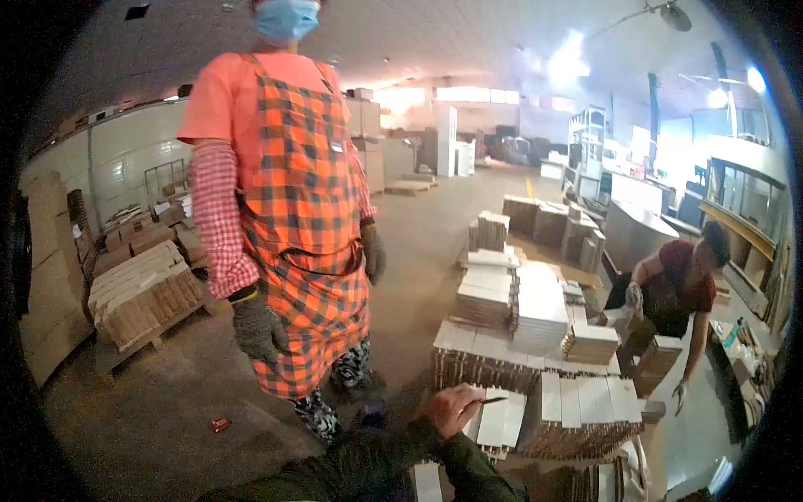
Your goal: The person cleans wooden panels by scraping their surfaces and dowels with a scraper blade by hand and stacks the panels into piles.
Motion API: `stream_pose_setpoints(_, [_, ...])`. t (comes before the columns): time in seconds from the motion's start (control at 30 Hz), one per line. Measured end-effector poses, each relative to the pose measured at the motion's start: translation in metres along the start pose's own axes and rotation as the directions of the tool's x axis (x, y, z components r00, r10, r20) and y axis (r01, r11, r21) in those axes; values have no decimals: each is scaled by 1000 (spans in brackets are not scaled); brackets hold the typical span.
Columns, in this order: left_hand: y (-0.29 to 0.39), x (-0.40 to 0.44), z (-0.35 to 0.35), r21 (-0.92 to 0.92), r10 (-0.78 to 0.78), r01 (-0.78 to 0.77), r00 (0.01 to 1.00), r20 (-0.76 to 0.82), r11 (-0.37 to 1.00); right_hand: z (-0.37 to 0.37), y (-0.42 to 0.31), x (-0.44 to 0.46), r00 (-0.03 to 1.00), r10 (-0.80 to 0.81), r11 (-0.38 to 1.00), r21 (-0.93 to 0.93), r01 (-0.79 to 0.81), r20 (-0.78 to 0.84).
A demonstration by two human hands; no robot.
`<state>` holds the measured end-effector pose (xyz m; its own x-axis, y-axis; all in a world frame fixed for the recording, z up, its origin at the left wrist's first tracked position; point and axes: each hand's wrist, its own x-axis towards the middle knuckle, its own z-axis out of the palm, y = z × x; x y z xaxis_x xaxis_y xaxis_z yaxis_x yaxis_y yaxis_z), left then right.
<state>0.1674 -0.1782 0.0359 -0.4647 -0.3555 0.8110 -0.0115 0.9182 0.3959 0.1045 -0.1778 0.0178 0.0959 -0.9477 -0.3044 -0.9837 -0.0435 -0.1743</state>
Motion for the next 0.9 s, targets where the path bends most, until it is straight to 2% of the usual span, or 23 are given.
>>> stream_pose_setpoints(0.1, [-44, 16, 29, -44, 142, -146, 987, -79, 988, 10, 3, 38, 999, 23, 999, 23, -22, -32])
stream_pose_setpoints(0.13, [-54, 20, 31, -56, 98, -101, 994, -55, 993, 14, 7, 48, 998, 44, 998, 42, -42, -39])
stream_pose_setpoints(0.23, [-68, 34, 4, -34, -181, 187, 975, 129, 982, 31, 26, 72, 987, 154, 982, 114, -148, -48])
stream_pose_setpoints(0.27, [-77, 38, -1, -39, -228, 236, 961, 159, 971, 32, 34, 76, 976, 213, 970, 132, -205, -50])
stream_pose_setpoints(0.3, [-93, 38, -4, -61, -204, 214, 969, 137, 975, 36, 46, 78, 958, 283, 951, 148, -273, -55])
stream_pose_setpoints(0.4, [-129, 46, -20, -89, -227, 233, 971, 68, 968, 39, 86, 88, 854, 512, 850, 194, -490, -89])
stream_pose_setpoints(0.43, [-109, 50, -27, -70, -263, 268, 962, 66, 961, 29, 92, 65, 810, 580, 801, 244, -546, -92])
stream_pose_setpoints(0.47, [-117, 49, -27, -64, -314, 319, 947, 73, 946, 27, 103, 66, 748, 654, 746, 263, -612, -113])
stream_pose_setpoints(0.53, [-133, 42, -26, -42, -286, 289, 956, 68, 956, 30, 121, 67, 616, 770, 636, 282, -718, -168])
stream_pose_setpoints(0.57, [-139, 40, -26, -13, -253, 254, 966, 57, 967, 32, 125, 70, 612, 774, 631, 279, -724, -164])
stream_pose_setpoints(0.63, [-140, 37, -26, -9, -272, 274, 956, 111, 962, 33, 129, 73, 508, 858, 501, 331, -800, -69])
stream_pose_setpoints(0.7, [-139, 37, -28, 38, -324, 323, 922, 211, 946, 36, 132, 78, 499, 865, 482, 363, -797, -54])
stream_pose_setpoints(0.83, [-156, 26, -10, 16, -253, 256, 945, 208, 967, 50, 145, 83, 472, 881, 428, 437, -791, -9])
stream_pose_setpoints(0.87, [-159, 21, -2, 11, -233, 234, 962, 145, 972, 56, 152, 86, 469, 883, 433, 424, -795, -23])
stream_pose_setpoints(0.9, [-154, 24, -4, 26, -277, 277, 943, 183, 960, 49, 149, 82, 482, 876, 442, 432, -786, -19])
